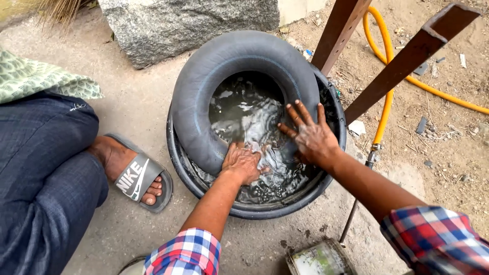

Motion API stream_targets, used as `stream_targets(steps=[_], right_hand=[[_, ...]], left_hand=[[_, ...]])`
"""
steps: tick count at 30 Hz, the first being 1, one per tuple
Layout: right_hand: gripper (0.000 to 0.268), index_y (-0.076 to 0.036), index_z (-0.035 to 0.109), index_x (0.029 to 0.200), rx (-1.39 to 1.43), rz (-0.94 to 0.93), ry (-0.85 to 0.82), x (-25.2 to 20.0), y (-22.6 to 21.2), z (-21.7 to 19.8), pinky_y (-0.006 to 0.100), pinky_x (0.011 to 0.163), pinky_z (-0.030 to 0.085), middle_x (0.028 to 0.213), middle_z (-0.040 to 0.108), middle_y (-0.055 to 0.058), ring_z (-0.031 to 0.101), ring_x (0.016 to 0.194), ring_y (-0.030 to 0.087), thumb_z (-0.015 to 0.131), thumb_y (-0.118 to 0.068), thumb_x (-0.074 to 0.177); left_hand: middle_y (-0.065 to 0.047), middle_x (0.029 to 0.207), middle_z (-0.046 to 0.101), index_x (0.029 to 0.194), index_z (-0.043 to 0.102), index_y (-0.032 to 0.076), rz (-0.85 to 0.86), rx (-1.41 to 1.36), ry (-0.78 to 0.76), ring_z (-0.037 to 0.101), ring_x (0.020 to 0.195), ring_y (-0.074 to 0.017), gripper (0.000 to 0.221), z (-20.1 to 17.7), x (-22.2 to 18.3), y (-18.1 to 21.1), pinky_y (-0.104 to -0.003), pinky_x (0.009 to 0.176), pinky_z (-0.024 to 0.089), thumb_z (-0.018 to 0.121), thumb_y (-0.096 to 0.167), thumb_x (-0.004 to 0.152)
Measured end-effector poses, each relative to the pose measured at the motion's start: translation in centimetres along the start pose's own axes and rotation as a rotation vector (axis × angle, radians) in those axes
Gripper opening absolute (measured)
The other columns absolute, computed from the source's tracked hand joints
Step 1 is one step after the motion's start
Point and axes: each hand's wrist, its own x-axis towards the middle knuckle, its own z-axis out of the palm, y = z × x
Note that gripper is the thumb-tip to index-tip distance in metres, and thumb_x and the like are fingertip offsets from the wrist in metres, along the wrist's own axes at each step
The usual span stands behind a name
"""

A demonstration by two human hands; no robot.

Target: Locating and repairing a puncture in a rubber tire tube using a water bucket for leak detection.

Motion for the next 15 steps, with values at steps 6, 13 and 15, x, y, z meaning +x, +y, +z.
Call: stream_targets(steps=[6, 13, 15], right_hand=[[0.098, -0.044, 0.010, 0.162, 0.220, 0.032, -0.106, -1.2, 0.3, 0.0, 0.066, 0.122, 0.004, 0.173, -0.009, 0.009, -0.010, 0.158, 0.033, 0.062, -0.073, 0.084], [0.089, -0.036, 0.009, 0.164, 0.422, 0.011, -0.216, -3.7, -4.6, -0.7, 0.068, 0.122, 0.009, 0.170, 0.004, 0.020, 0.006, 0.155, 0.043, 0.040, -0.078, 0.093], [0.087, -0.033, 0.008, 0.166, 0.458, 0.014, -0.227, -3.5, -6.1, 0.0, 0.069, 0.121, 0.013, 0.168, 0.011, 0.023, 0.012, 0.154, 0.045, 0.038, -0.076, 0.096]], left_hand=[[-0.010, 0.140, 0.058, 0.159, 0.031, 0.042, 0.014, -0.148, 0.235, 0.049, 0.134, -0.0283, 0.070, -2.4, -2.4, -0.3, -0.046, 0.111, 0.029, 0.060, 0.052, 0.095], [0.002, 0.150, 0.057, 0.154, 0.039, 0.051, -0.002, 0.114, 0.034, 0.045, 0.146, -0.0208, 0.067, -4.7, -4.3, -2.8, -0.060, 0.128, -0.007, 0.060, 0.026, 0.096], [0.006, 0.148, 0.061, 0.152, 0.044, 0.054, -0.029, 0.134, 0.020, 0.046, 0.146, -0.0188, 0.070, -3.6, -4.0, -3.2, -0.061, 0.131, -0.012, 0.056, 0.013, 0.097]])
